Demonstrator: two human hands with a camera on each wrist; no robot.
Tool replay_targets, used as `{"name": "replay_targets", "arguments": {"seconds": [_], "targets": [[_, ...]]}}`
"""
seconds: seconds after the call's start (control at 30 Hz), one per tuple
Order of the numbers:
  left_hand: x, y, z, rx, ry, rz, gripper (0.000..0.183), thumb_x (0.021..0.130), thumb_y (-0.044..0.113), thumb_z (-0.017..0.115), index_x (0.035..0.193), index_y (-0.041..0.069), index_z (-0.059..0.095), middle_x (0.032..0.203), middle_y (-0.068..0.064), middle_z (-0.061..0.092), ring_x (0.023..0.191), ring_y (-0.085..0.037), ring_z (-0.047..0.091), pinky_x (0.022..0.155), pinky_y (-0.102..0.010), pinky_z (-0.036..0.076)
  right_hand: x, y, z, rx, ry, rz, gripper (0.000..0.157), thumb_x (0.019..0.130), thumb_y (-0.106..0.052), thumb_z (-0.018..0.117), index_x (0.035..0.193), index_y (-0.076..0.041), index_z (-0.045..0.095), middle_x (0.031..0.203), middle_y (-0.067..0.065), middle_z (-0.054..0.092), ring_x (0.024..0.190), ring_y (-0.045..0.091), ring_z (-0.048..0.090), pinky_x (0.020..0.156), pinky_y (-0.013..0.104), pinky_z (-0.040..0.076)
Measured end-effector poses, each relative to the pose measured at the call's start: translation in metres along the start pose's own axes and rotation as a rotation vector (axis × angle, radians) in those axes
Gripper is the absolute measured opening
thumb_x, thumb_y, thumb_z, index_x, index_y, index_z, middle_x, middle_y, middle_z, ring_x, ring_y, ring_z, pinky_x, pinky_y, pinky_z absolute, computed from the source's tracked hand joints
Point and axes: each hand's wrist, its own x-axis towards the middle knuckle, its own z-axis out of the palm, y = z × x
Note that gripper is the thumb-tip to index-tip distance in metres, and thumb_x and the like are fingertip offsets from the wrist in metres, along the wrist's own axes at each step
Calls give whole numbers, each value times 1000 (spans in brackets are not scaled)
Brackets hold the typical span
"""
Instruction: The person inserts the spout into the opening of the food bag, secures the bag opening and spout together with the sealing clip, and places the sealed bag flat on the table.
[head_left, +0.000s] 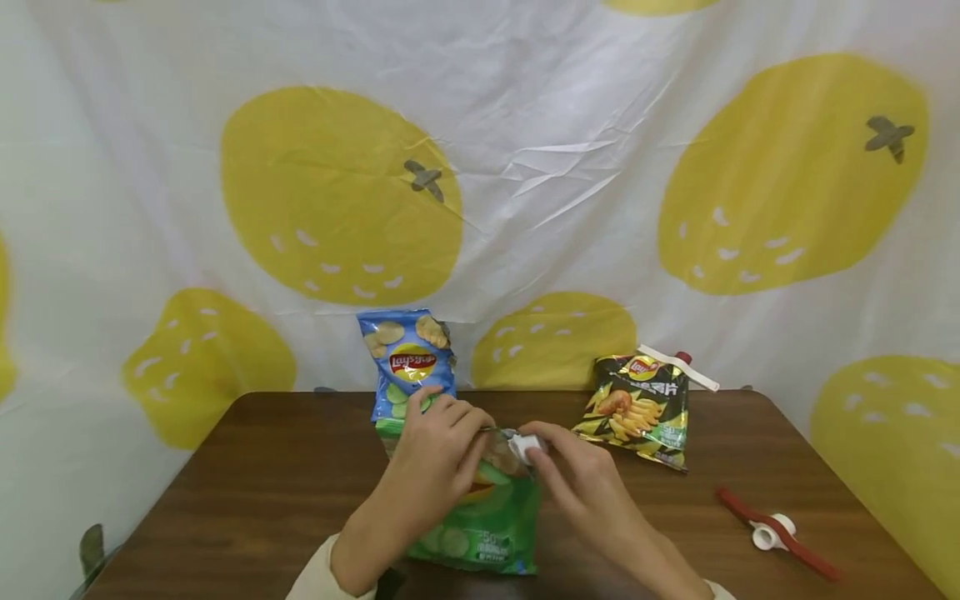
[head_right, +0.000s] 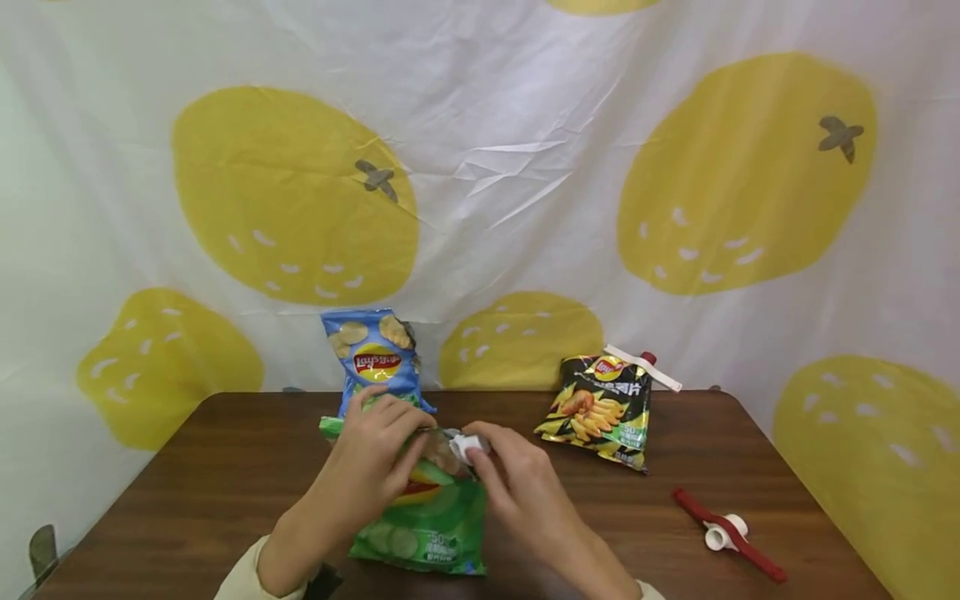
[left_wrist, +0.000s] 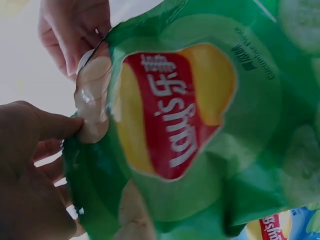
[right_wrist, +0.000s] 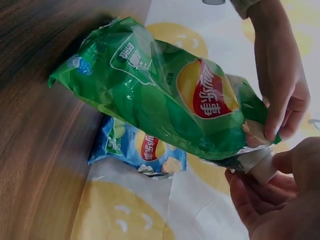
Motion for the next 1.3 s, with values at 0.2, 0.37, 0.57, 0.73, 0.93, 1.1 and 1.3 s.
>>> {"name": "replay_targets", "arguments": {"seconds": [0.2,0.37,0.57,0.73,0.93,1.1,1.3], "targets": [[-3,-1,7,25,54,-8,6,92,9,69,90,15,71,83,5,67,77,-15,61,93,-48,42,0,0,0,63,-33,116,28,95,-3,64,122,-10,65,101,-7,66,86,7,59,74,26,51],[-4,2,12,62,75,4,5,90,8,72,89,13,72,83,2,68,79,-18,63,90,-50,45,-1,-1,-1,131,-65,216,28,98,-9,62,125,-14,66,113,-4,70,97,9,65,81,29,54],[-3,6,16,117,87,22,5,89,7,72,87,11,72,83,0,68,79,-18,64,86,-48,48,0,-5,-1,105,-51,296,22,97,-15,65,119,-16,69,111,-5,72,94,7,66,78,28,55],[-4,7,16,108,92,9,5,90,7,71,87,11,72,82,0,68,79,-19,63,86,-46,48,1,-8,-1,174,-45,331,22,98,-14,64,119,-14,69,111,-2,72,91,10,67,73,29,56],[-4,8,15,130,107,6,6,88,5,72,86,11,71,82,-1,67,77,-19,63,85,-45,48,0,-9,-1,311,-41,353,23,101,-11,59,122,-9,67,115,1,70,98,13,67,77,28,57],[-3,10,15,175,123,27,6,88,6,72,84,10,70,79,-2,66,75,-20,62,84,-44,48,1,-10,-2,289,-38,335,21,99,-9,61,119,-9,68,109,3,72,89,12,69,72,28,57],[-4,11,15,194,141,42,8,90,6,67,83,10,68,77,-2,63,72,-20,60,83,-44,47,3,-13,-4,409,-53,384,22,96,-5,63,118,0,67,111,14,71,97,16,71,77,32,58]]}}
